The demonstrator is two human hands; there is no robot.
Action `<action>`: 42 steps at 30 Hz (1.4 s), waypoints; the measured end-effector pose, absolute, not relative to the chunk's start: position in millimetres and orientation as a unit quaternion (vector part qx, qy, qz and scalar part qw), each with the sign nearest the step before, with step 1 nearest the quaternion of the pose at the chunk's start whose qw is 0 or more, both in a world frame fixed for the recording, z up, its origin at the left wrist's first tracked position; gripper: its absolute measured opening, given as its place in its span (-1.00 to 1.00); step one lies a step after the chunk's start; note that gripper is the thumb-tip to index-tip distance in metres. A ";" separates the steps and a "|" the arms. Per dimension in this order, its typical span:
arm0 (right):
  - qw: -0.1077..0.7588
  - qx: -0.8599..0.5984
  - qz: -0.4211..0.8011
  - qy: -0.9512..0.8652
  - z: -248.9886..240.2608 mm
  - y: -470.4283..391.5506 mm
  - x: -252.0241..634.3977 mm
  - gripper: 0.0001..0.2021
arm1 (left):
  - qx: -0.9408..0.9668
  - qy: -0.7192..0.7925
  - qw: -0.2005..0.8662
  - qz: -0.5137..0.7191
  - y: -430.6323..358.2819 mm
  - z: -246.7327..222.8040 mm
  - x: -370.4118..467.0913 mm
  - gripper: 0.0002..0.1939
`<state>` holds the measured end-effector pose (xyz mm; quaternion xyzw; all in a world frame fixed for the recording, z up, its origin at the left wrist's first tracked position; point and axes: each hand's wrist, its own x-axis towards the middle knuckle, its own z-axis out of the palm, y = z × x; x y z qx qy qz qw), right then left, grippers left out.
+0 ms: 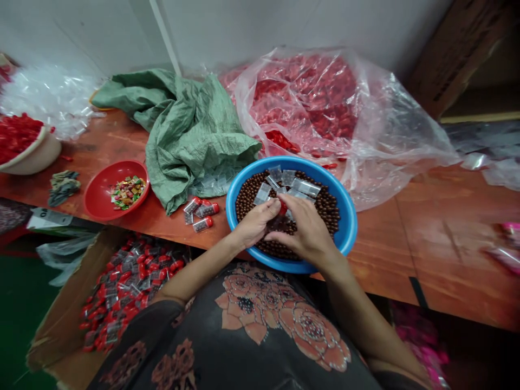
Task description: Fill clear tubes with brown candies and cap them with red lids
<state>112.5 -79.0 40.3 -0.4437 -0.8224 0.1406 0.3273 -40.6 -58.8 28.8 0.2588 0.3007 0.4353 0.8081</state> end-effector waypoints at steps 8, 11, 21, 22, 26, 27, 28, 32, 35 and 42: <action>0.361 -0.428 0.123 -0.819 32.3 -80.9 110.2 -0.05 | 0.289 0.295 0.853 0.319 -46.0 24.2 -57.4 -0.54; 0.344 -0.433 0.126 -0.824 28.4 -81.8 109.5 0.07 | 0.291 0.280 0.856 0.322 -48.4 25.9 -51.4 -0.36; 0.296 -0.424 0.089 -0.851 35.5 -85.8 109.7 -0.20 | 0.293 0.411 0.719 0.478 -72.4 36.6 -34.1 -0.39; 0.292 -0.425 0.085 -0.853 36.4 -85.5 109.6 -0.21 | 0.290 0.420 0.707 0.490 -72.5 37.1 -35.0 -0.45; 0.293 -0.417 0.038 -0.860 37.5 -82.1 108.8 -0.32 | 0.333 0.441 0.627 0.549 -72.6 35.4 -36.7 -0.68; 0.295 -0.413 0.026 -0.861 36.9 -81.6 108.5 -0.34 | 0.359 0.442 0.608 0.554 -73.1 34.6 -36.8 -0.70; 0.295 -0.411 0.016 -0.862 36.0 -81.6 108.2 -0.37 | 0.383 0.441 0.593 0.554 -74.0 33.8 -36.8 -0.71; 0.281 -0.413 -0.033 -0.865 29.1 -88.3 106.3 -0.41 | 0.432 0.439 0.582 0.531 -80.2 33.2 -38.2 -0.64; 0.293 -0.413 -0.073 -0.859 22.7 -95.6 103.9 -0.38 | 0.444 0.431 0.591 0.518 -84.4 33.8 -42.6 -0.58; 0.298 -0.447 0.007 -0.843 23.3 -93.5 94.5 -0.31 | 0.388 0.410 0.669 0.484 -90.6 37.1 -62.1 -0.65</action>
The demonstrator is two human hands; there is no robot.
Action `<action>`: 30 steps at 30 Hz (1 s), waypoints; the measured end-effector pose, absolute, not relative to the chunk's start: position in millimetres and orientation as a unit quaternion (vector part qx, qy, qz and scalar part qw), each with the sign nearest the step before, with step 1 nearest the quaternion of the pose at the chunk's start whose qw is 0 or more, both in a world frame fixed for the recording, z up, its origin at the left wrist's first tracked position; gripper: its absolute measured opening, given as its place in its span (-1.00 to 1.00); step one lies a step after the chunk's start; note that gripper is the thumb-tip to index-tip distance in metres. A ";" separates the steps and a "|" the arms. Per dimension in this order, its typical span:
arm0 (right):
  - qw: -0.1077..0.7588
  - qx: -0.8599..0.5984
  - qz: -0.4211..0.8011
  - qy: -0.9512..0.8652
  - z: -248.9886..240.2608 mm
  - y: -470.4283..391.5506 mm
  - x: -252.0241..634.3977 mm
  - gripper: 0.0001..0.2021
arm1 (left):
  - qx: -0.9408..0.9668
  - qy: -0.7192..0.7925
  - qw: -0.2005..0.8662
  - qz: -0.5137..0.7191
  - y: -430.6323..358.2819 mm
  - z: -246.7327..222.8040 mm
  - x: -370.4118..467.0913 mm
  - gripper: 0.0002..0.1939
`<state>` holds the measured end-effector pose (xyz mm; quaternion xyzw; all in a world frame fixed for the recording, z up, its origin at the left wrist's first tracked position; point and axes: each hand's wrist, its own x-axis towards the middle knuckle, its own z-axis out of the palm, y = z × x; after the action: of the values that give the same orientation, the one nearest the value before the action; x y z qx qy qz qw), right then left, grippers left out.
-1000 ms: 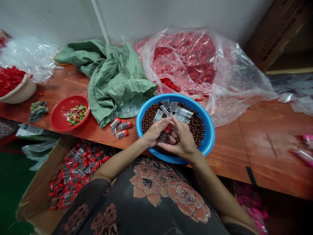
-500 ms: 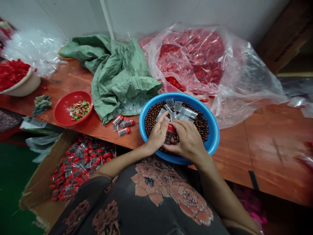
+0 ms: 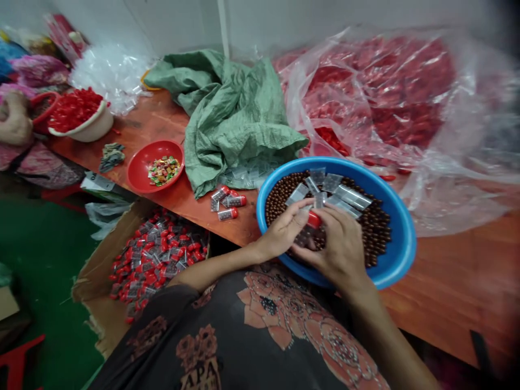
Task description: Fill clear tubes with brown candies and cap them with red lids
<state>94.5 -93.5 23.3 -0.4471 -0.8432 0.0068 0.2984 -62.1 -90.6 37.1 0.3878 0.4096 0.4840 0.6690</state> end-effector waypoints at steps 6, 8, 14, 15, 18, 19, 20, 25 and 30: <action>0.276 -0.449 0.010 -0.850 27.2 -87.9 90.4 -0.37 | 0.454 0.428 0.594 0.508 -93.4 37.7 -66.4 -0.67; 0.273 -0.449 -0.001 -0.851 28.3 -87.4 89.5 -0.38 | 0.481 0.427 0.567 0.515 -92.8 34.0 -63.7 -0.69; 0.274 -0.390 -0.112 -0.872 32.4 -86.8 85.4 -0.52 | 0.529 0.442 0.525 0.499 -96.2 16.6 -61.3 -0.63; 0.283 -0.382 -0.125 -0.871 31.9 -87.0 84.0 -0.54 | 0.527 0.444 0.528 0.495 -98.5 14.9 -62.1 -0.62; 0.313 -0.368 -0.121 -0.867 28.6 -88.9 77.4 -0.57 | 0.504 0.445 0.561 0.483 -104.8 12.6 -63.7 -0.62; 0.314 -0.371 -0.104 -0.868 27.5 -89.9 74.5 -0.57 | 0.497 0.444 0.571 0.479 -105.6 12.0 -64.9 -0.61; 0.308 -0.376 -0.078 -0.870 26.9 -91.1 71.7 -0.57 | 0.491 0.445 0.577 0.477 -105.4 11.3 -67.5 -0.62; 0.232 -0.403 0.088 -0.881 27.0 -90.7 79.9 -0.23 | 0.479 0.552 0.458 0.506 -96.2 -1.5 -129.3 -0.70; 0.387 -0.576 0.132 -0.708 9.5 -61.9 160.1 -0.52 | 0.402 0.791 0.081 0.454 -84.7 -49.6 -251.4 -0.75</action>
<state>160.1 -61.9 9.5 -0.5757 -0.7080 0.1320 0.3871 -251.4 -84.7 -49.6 0.4023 0.7907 0.4543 0.0810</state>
